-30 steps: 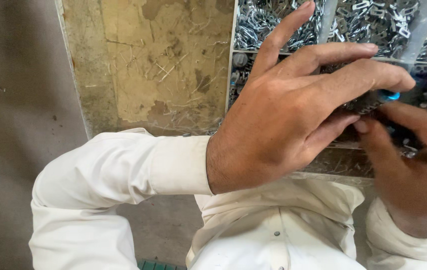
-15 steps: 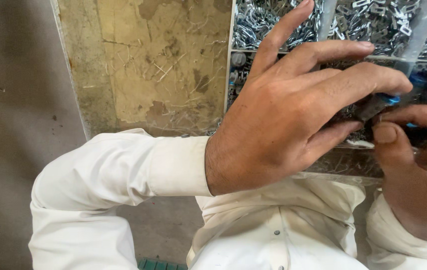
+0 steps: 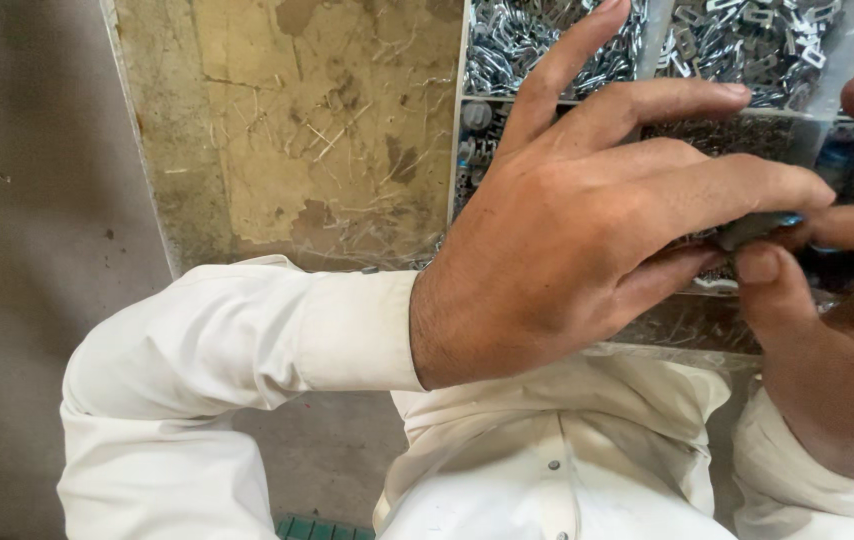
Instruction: The person repeatedly picks up small metal clips and attaches them to a cylindrical blue-and-silver component. They then rub the assembled unit against a wire mesh pad before repeating the process with additional clips.
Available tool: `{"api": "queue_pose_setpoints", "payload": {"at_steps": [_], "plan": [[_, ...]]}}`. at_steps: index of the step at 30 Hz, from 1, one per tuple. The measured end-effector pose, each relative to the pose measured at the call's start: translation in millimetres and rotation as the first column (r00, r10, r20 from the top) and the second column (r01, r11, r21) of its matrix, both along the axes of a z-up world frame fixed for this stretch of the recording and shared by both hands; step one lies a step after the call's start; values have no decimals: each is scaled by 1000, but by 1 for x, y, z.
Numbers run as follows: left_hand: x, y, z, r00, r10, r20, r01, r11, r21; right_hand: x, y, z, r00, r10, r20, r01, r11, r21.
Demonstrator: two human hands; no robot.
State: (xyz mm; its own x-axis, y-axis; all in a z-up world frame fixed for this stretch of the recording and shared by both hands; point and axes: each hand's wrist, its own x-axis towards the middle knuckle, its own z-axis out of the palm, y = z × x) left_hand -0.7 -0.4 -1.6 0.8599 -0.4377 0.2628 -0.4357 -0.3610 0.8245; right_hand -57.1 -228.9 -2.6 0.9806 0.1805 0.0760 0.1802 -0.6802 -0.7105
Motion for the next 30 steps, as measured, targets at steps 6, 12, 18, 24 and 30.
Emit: {"api": "queue_pose_setpoints", "payload": {"at_steps": [6,12,18,24,30], "plan": [[-5,0,0,999,24,-43,-24,1000,-10,-2,-3,-2,1000,-18,-1,18,1000,-5],[-2,0,3,999,22,30,-23,999,48,10,7,-1,983,47,179,-29,995,-100],[-22,5,21,974,33,224,-50,996,73,1,-6,22,911,93,401,-33,987,-155],[-119,-3,35,997,14,-75,-27,986,-164,10,-71,9,888,7,459,119,962,-245],[-188,-57,1,779,-153,-609,-155,892,-424,40,-163,-32,930,-6,368,201,845,-495]]}}
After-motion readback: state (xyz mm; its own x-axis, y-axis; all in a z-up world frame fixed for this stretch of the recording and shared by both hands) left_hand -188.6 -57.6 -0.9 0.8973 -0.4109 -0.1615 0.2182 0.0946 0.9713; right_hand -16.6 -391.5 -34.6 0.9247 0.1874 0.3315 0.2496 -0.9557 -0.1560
